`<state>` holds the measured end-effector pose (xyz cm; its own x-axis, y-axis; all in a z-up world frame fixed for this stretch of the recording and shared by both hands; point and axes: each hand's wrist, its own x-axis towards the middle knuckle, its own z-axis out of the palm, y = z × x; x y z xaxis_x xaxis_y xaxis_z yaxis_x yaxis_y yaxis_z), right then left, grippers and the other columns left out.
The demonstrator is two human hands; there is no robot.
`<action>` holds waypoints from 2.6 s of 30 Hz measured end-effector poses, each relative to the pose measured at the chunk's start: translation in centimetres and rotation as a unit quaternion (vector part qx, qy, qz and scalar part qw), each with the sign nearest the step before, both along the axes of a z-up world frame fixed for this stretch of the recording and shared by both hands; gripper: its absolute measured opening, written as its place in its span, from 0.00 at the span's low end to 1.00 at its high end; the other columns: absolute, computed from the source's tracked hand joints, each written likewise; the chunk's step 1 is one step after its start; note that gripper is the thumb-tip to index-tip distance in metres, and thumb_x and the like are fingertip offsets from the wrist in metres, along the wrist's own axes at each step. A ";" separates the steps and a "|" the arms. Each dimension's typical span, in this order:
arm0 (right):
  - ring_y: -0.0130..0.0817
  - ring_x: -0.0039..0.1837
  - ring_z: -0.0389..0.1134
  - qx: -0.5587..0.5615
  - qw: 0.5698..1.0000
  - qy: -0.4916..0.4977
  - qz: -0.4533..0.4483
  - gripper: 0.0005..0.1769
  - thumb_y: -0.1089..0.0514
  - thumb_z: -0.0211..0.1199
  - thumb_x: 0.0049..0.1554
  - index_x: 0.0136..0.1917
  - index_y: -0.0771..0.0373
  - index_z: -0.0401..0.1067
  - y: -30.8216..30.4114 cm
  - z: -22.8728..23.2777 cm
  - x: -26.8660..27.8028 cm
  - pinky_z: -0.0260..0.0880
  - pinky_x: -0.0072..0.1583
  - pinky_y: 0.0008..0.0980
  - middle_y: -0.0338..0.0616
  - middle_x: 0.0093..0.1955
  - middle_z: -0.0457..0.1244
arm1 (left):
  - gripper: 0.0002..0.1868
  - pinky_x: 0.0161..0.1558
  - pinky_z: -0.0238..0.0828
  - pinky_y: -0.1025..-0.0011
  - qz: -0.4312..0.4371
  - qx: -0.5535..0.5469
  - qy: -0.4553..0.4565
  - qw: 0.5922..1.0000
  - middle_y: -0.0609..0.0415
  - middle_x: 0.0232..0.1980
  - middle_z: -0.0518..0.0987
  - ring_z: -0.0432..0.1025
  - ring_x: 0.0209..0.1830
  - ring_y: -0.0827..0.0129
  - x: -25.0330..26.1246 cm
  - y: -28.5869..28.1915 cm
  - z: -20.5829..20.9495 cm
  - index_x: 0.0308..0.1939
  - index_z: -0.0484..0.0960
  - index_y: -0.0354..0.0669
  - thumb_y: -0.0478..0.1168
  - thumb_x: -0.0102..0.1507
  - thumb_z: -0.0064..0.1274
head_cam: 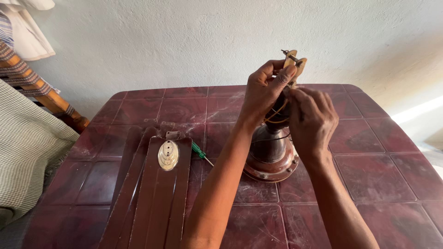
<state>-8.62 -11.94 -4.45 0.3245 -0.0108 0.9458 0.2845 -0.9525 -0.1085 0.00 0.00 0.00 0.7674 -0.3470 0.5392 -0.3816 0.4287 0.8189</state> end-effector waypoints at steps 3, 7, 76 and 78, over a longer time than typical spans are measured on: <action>0.31 0.52 0.71 -0.004 0.999 -0.023 -0.041 0.05 0.61 0.72 0.68 0.54 0.57 0.76 1.2 3.1 -0.4 0.72 0.49 0.32 0.37 0.54 0.69 | 0.25 0.33 0.76 0.76 -0.024 -0.017 0.039 0.999 0.50 0.37 0.84 0.77 0.33 0.76 -0.5 -0.1 0.4 0.53 0.83 0.34 0.54 0.65 0.60; 0.32 0.49 0.69 0.033 0.999 -0.009 -0.043 0.08 0.61 0.73 0.64 0.50 0.60 0.73 2.6 4.7 -1.5 0.68 0.45 0.33 0.44 0.50 0.67 | 0.26 0.34 0.77 0.76 -0.029 -0.027 0.038 0.998 0.51 0.38 0.84 0.78 0.35 0.76 -0.7 0.2 0.6 0.54 0.82 0.35 0.54 0.65 0.60; 0.25 0.45 0.71 0.179 0.974 0.013 0.142 0.05 0.70 0.64 0.69 0.51 0.66 0.71 -1.0 4.6 -0.4 0.72 0.44 0.25 0.45 0.48 0.68 | 0.20 0.42 0.78 0.76 0.013 -0.009 -0.077 0.997 0.53 0.50 0.83 0.78 0.43 0.76 -0.9 -0.8 -1.0 0.62 0.81 0.33 0.42 0.70 0.57; 0.23 0.36 0.68 0.308 0.927 0.108 0.183 0.02 0.68 0.62 0.69 0.52 0.65 0.74 -1.6 4.7 -0.6 0.68 0.35 0.26 0.45 0.41 0.70 | 0.20 0.39 0.76 0.75 0.024 0.008 -0.075 0.997 0.51 0.48 0.83 0.75 0.40 0.75 -1.0 -0.6 -0.9 0.63 0.82 0.34 0.42 0.71 0.58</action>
